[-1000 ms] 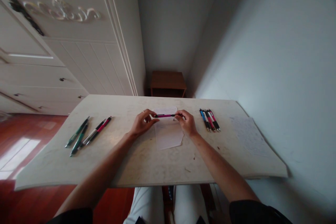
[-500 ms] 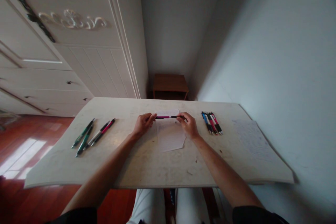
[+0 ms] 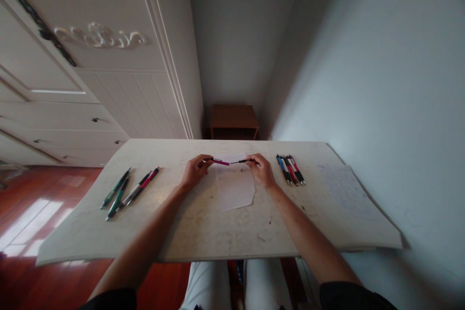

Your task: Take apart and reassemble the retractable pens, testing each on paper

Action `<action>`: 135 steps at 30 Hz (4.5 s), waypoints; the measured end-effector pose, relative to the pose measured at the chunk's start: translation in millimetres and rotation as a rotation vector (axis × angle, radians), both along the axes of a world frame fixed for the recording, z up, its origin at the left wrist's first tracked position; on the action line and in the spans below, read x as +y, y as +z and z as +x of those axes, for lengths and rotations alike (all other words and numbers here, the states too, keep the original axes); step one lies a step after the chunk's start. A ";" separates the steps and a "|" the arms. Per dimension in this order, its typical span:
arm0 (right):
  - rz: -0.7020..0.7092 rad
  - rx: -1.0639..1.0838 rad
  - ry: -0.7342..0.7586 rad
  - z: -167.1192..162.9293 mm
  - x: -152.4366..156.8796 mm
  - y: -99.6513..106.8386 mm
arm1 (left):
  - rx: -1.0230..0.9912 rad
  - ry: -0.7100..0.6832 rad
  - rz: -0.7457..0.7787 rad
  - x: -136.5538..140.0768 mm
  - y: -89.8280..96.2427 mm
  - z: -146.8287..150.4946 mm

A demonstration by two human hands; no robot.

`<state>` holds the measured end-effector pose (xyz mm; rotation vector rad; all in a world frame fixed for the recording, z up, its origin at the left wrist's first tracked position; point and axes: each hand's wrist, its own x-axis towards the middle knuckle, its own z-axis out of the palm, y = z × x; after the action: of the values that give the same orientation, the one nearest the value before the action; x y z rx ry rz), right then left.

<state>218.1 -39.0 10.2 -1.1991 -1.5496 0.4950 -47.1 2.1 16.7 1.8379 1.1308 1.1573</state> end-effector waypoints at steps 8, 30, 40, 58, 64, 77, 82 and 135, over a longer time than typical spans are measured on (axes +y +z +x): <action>0.007 -0.065 0.016 13.7 4.2 -1.6 | 0.076 0.003 0.015 8.8 -8.0 -8.0; 0.003 -0.154 0.003 41.7 9.3 -4.6 | 0.325 -0.069 0.210 22.2 -20.1 -25.0; -0.138 -0.004 -0.056 37.3 12.1 -11.7 | 0.422 -0.089 0.267 20.5 -16.4 -25.2; -0.143 -0.011 -0.068 27.3 12.0 -15.5 | 0.251 -0.077 0.373 5.6 -4.7 20.0; -0.120 -0.031 -0.058 27.2 12.4 -15.4 | 0.488 -0.117 0.341 13.7 -4.6 56.4; -0.051 -0.066 0.003 15.5 5.3 -6.5 | 0.444 -0.195 0.319 19.7 -8.6 63.2; -0.041 -0.087 -0.003 14.2 3.9 -4.8 | 0.472 -0.228 0.336 18.3 -10.7 62.3; 0.036 -0.232 0.077 21.3 5.9 -1.0 | 0.570 -0.249 0.470 22.9 -8.1 49.8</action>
<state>239.5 -33.1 9.2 -1.2061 -1.8003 0.3863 2.8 25.0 8.5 2.7040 0.9203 0.8155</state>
